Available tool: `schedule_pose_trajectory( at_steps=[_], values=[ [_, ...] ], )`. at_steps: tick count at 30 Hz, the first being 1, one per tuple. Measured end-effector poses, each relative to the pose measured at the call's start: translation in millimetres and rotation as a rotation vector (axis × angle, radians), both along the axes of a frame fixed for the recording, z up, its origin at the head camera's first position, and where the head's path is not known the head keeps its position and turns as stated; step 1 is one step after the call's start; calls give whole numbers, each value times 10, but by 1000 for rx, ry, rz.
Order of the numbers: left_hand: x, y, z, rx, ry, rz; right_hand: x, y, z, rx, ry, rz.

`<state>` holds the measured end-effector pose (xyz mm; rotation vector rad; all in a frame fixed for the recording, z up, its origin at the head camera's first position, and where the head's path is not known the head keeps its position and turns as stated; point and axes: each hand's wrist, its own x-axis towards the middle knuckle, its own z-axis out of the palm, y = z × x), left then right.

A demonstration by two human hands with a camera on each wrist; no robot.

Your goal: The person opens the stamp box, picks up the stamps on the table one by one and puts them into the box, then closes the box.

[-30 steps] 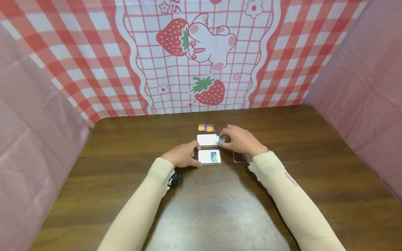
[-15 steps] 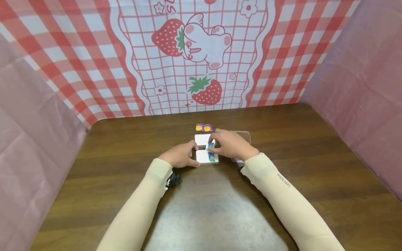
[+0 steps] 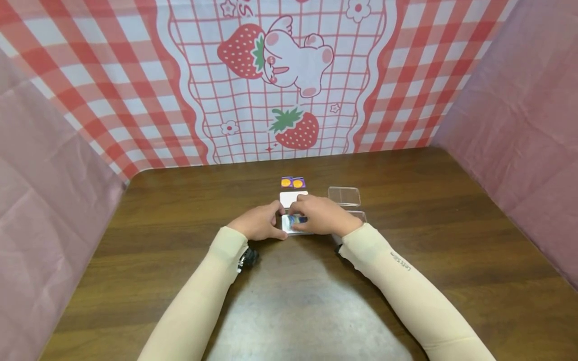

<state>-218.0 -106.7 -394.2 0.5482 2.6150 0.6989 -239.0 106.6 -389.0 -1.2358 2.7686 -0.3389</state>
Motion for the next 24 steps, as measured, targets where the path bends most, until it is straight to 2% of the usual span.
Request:
schedule_pose_trajectory(
  at_steps=[7, 14, 21, 24],
  values=[
    [4, -4, -1, 2, 2, -2, 5, -19, -43, 8, 20, 16],
    [-5, -6, -4, -1, 2, 0, 3, 3, -9, 8, 27, 7],
    [-31, -1, -20, 5, 15, -17, -27, 32, 24, -50, 91, 117],
    [-35, -8, -26, 7, 3, -16, -33, 39, 32, -70, 85, 176]
  ],
)
